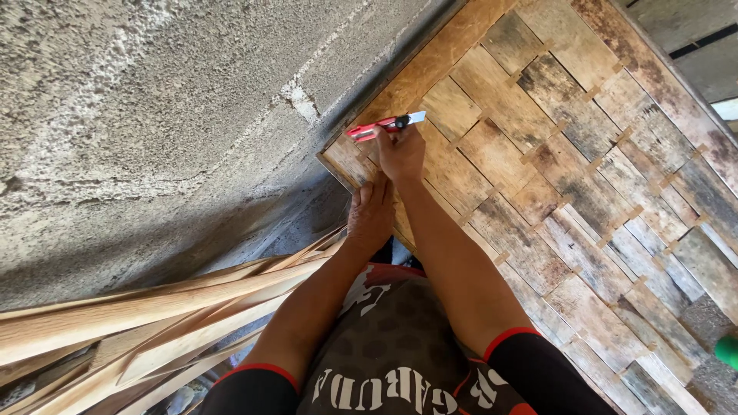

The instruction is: The recorder is assembling small wooden slats into a mosaic pattern on a board, using a utility knife to trim the pieces.

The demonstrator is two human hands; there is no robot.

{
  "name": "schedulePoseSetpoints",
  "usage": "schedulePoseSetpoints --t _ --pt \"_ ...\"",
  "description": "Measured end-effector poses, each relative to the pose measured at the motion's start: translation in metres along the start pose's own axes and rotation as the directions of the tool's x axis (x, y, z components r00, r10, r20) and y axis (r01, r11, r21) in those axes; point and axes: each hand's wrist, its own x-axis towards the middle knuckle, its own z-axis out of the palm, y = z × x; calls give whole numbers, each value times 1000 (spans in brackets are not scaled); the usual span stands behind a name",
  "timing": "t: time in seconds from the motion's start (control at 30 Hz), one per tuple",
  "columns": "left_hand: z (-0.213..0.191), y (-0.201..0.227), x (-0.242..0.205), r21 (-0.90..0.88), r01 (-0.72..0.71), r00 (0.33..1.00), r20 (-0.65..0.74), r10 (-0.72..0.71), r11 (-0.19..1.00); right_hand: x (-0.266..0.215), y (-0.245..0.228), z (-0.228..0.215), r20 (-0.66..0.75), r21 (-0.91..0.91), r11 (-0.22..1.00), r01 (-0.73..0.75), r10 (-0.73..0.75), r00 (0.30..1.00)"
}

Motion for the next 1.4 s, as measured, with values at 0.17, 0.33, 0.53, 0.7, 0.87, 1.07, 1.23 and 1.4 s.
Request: schedulePoseSetpoints --t 0.17,0.33,0.53,0.7,0.87,1.07,1.23,1.4 --pt "7 -3 -2 4 -13 1000 -24 13 1000 4 -2 14 -53 -43 998 36 -38 998" --pt "7 -4 2 -9 -20 999 -47 19 1000 6 2 18 -84 -96 995 16 -24 996" --pt "15 -6 -4 -7 -50 998 40 50 999 -7 -16 19 -49 34 999 22 -20 999" --pt "19 -6 -3 -17 -61 998 -17 60 998 -4 -12 17 -46 31 1000 -2 3 999" --pt "27 -7 -1 24 -52 998 22 51 998 -9 -8 18 88 -104 994 -10 19 996" --pt "22 -7 -5 -72 -29 999 -17 28 997 -4 -7 -7 86 -52 998 19 -14 996" --pt "7 -9 1 -143 -29 999 -40 23 989 19 38 -36 -157 291 957 -10 58 986" --pt "1 -9 7 -181 11 1000 -4 -12 983 16 32 -58 -143 -13 996 -89 86 986"
